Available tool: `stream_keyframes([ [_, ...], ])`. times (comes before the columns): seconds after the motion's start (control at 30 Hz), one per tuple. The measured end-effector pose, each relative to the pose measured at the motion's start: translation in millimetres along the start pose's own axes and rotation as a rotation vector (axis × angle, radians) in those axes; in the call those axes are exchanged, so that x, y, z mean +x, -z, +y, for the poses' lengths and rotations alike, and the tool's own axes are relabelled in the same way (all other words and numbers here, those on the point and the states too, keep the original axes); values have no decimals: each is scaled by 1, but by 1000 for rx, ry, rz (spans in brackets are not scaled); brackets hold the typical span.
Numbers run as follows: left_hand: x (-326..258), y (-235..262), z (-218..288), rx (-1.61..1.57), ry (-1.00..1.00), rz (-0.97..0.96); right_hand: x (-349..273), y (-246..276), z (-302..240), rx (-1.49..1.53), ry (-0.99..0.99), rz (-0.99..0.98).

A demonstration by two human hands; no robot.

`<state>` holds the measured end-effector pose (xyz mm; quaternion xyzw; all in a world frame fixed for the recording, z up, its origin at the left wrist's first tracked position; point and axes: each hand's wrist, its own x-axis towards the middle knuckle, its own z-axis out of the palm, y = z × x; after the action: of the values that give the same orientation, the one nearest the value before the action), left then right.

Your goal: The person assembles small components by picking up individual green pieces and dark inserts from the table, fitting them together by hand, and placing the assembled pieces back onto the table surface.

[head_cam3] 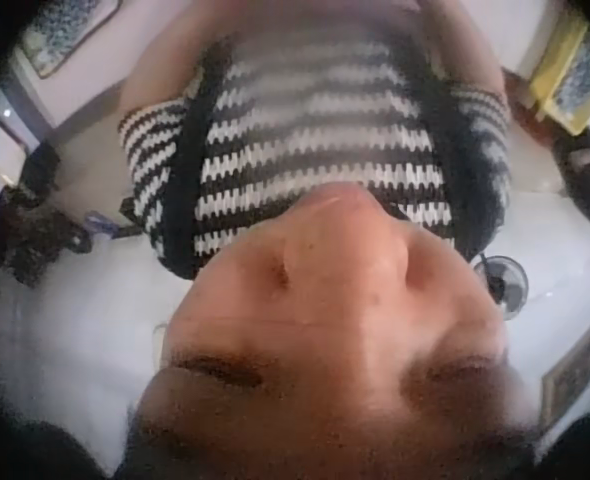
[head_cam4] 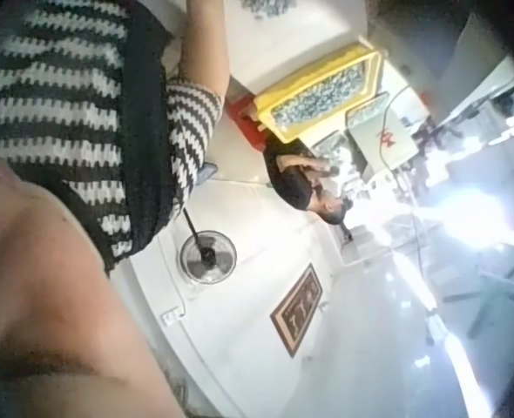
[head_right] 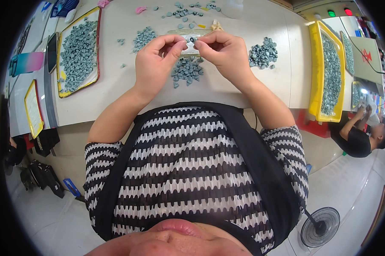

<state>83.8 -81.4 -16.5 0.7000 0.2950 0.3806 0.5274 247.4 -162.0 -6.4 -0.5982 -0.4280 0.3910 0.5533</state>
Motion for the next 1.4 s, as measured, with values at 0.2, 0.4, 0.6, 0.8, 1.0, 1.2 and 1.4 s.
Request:
stream_keyframes([
  [0.2,-1,0,-1,15,-37,5,-2,-3,-1,10,-29,1],
  [0.4,1,0,1,193,-228,20,-1,-10,9,-248,339,76],
  [0.6,4,3,-2,262,-337,27,1,-7,1,-353,413,20],
  [0.8,5,19,0,387,-210,-200,19,35,-17,-629,230,-216],
  [1.0,4,23,-4,447,-90,-428,10,82,-20,-1119,-167,-223],
  [1.2,21,48,-16,639,-149,-139,4,81,-13,-1145,-271,-284],
  [1.4,25,57,-27,831,-158,-64,7,72,-15,-1046,-63,-213],
])
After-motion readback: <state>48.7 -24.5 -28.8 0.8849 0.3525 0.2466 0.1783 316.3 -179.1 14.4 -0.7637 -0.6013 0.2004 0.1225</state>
